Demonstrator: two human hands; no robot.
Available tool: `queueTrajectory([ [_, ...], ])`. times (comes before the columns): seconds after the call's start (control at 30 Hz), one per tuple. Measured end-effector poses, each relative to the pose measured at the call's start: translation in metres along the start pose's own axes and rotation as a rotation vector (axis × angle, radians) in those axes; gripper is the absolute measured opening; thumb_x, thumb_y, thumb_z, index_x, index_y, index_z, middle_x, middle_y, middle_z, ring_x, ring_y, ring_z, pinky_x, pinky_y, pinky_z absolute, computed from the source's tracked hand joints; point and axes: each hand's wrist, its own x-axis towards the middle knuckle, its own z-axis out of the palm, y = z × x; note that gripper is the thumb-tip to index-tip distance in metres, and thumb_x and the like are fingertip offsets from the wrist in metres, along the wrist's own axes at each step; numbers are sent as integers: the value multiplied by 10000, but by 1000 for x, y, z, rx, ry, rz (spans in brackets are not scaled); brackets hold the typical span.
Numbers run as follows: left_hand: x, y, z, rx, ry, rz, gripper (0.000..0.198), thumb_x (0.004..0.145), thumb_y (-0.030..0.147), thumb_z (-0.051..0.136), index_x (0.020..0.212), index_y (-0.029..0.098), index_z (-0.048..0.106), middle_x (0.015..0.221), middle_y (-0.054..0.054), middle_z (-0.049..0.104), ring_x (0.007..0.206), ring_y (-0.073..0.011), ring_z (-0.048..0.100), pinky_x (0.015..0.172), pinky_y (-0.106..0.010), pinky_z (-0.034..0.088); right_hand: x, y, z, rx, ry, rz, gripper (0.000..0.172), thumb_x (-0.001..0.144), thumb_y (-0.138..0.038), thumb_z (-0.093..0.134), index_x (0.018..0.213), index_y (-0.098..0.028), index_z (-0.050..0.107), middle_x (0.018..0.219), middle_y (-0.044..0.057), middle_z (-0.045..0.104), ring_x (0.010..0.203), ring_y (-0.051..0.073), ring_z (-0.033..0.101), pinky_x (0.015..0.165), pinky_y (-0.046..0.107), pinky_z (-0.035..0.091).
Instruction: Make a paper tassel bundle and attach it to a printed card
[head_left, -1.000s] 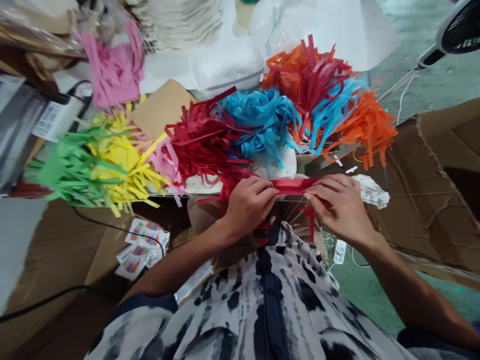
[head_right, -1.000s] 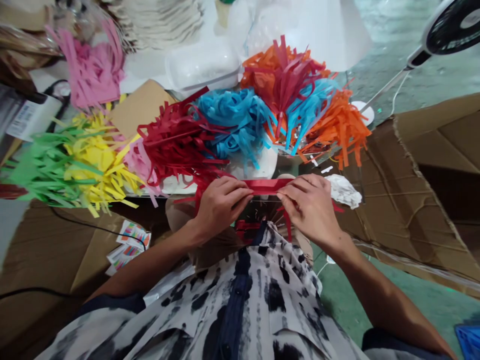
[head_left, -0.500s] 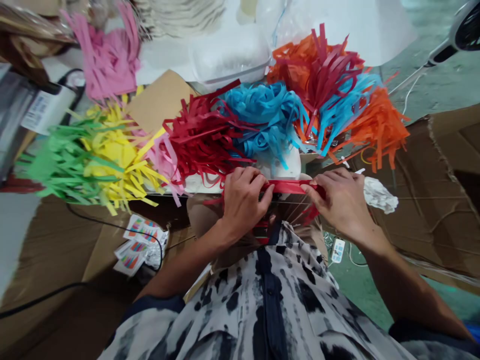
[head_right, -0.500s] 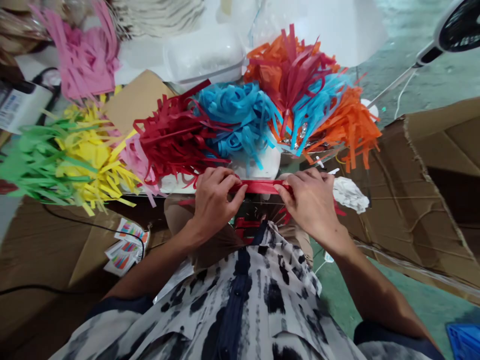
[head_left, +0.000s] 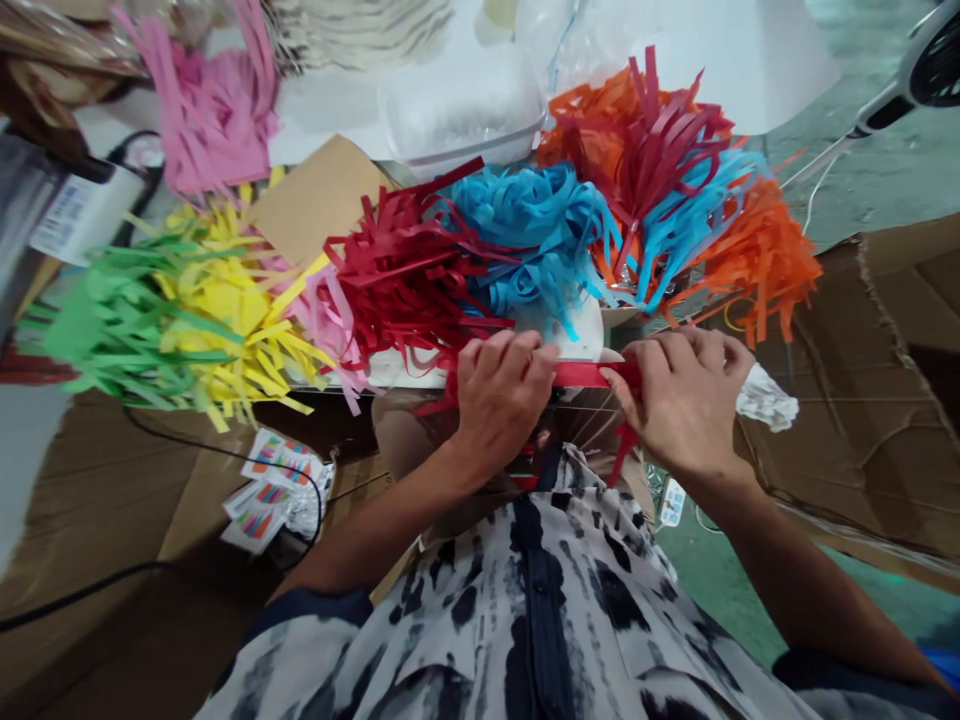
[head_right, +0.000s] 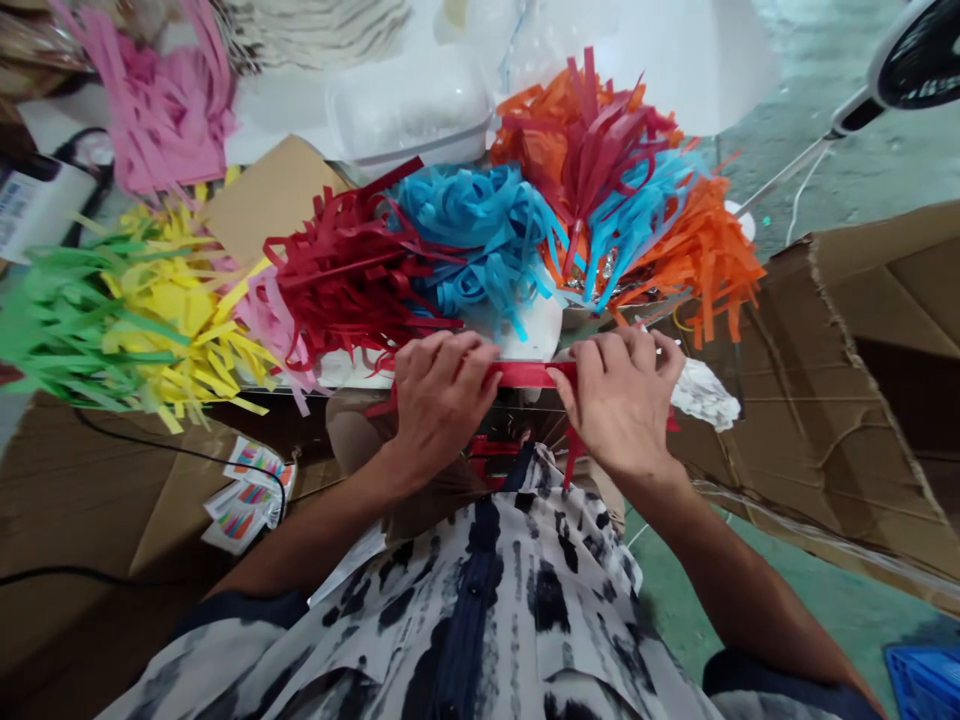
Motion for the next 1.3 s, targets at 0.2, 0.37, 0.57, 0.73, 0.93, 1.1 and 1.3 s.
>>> queueTrajectory([
  [0.2,1,-8,4,-138,-33,409,180,1091,168,543,1156,247,691,1089,36,799,1124,-171,697,1271,-529,331,-21,-5,5,200,193,-246,231,1055,-177,581,1132,-313,751,1132,-39,839,1122,226,692,1060,477,313],
  [0.37,-8,-52,-11,-173,-30,361,246,1037,112,576,1094,307,715,1042,76,807,1140,-167,707,1341,-570,266,-38,24,7,183,230,-247,215,991,-209,651,1148,-308,760,1139,-31,841,1144,279,714,1010,509,352],
  [0.57,3,-41,-29,-239,129,262,155,925,139,642,908,276,711,974,37,794,1074,-225,644,1177,-571,404,-31,23,-3,184,113,-150,155,923,-203,642,1003,-277,752,1037,0,843,1243,327,670,1058,540,293],
  [0.73,16,-2,2,-164,-76,397,121,1032,214,615,1057,204,733,1069,-53,775,1028,-224,637,902,-390,505,-24,16,-12,149,53,-130,135,943,-244,603,984,-248,731,1013,27,834,1273,335,630,1070,541,259],
  [0.93,21,-3,14,-106,-218,340,165,1070,187,550,1087,154,711,1084,-86,743,970,-222,620,854,-349,512,-15,4,-12,172,17,-142,227,1044,-323,570,1157,-277,761,1204,59,810,1225,308,620,1070,524,285],
  [1.1,16,-9,10,-133,-243,278,199,1087,273,549,1028,160,702,1043,-87,739,967,-226,620,885,-371,498,-7,3,-2,188,-27,-114,263,1077,-323,516,1067,-230,761,1108,66,803,1187,296,593,1040,501,268],
  [1.3,9,-21,2,-83,-220,78,241,1097,347,540,990,204,701,1037,-73,755,1031,-251,620,901,-420,418,-3,12,-2,250,-57,-29,311,1099,-414,488,1030,-225,724,1005,79,776,1129,317,600,957,480,273],
])
